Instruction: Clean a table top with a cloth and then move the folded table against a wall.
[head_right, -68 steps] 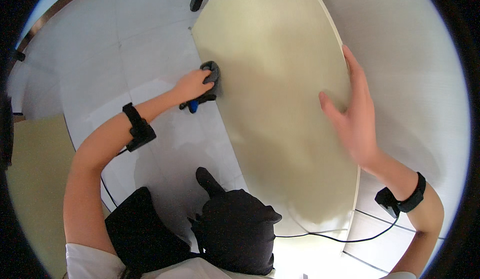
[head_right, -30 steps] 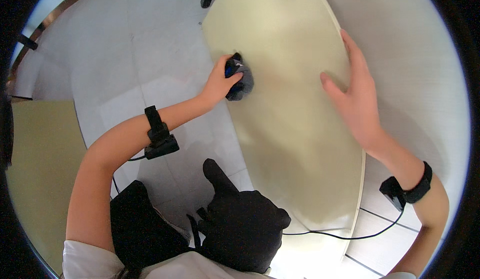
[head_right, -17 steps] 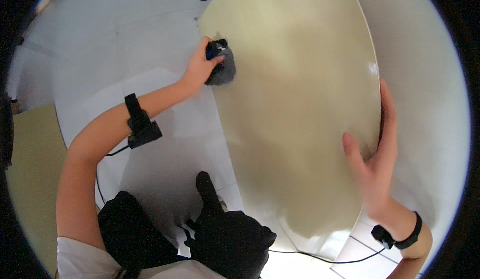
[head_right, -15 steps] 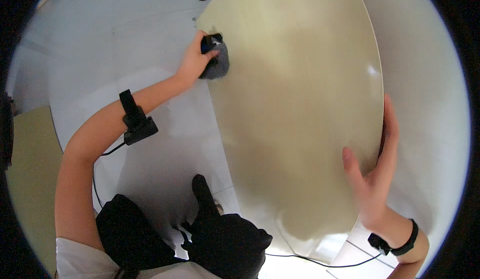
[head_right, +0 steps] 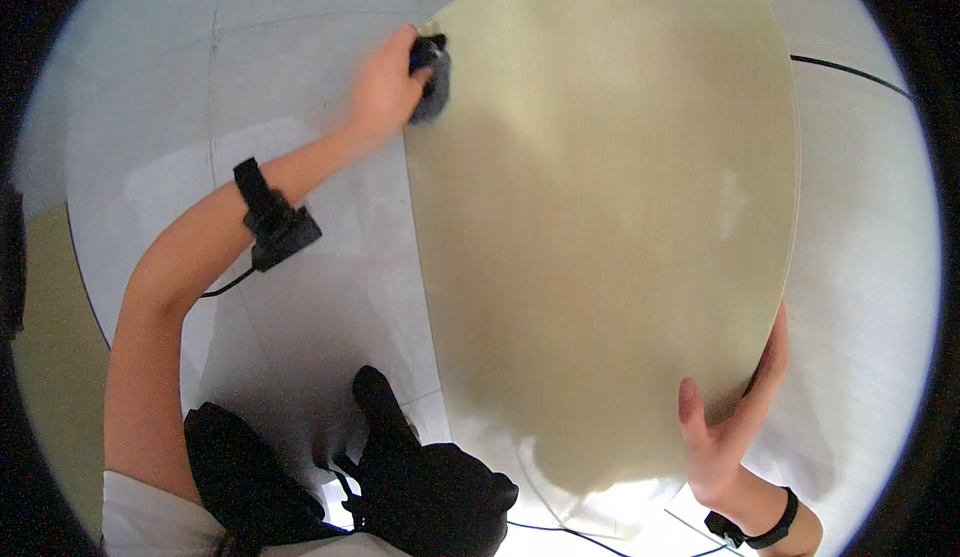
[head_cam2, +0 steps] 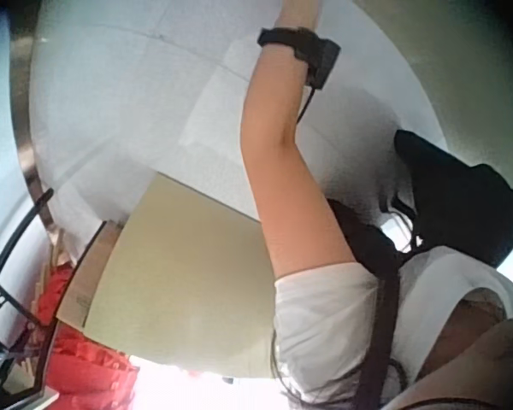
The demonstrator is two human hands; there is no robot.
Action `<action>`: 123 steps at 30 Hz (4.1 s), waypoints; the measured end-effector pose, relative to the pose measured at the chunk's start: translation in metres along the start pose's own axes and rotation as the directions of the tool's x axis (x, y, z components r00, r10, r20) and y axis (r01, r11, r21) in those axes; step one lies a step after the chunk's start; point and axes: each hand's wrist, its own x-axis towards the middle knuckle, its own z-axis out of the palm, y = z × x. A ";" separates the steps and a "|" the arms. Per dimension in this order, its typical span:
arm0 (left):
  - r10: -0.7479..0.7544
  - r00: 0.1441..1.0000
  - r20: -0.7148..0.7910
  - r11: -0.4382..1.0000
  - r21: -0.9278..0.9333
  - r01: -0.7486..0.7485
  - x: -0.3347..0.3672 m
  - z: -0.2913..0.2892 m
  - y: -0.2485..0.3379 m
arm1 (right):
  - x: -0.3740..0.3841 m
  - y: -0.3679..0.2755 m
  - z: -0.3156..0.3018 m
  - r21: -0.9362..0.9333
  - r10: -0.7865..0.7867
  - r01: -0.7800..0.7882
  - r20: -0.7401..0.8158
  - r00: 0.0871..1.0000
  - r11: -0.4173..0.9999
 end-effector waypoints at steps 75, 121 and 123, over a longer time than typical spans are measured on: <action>-0.044 0.994 -0.098 0.960 -0.280 0.015 0.104 0.007 0.005 | 0.014 -0.007 0.021 -0.045 -0.052 0.047 -0.106 0.993 0.998; -0.366 0.926 0.091 0.927 -0.056 0.371 0.104 0.051 -0.034 | 0.041 -0.027 -0.010 0.025 0.035 -0.033 -0.116 0.993 0.999; -0.171 0.985 -0.017 0.985 -0.037 0.170 0.118 0.047 -0.047 | 0.036 -0.028 -0.005 0.046 0.040 -0.034 -0.126 0.991 0.998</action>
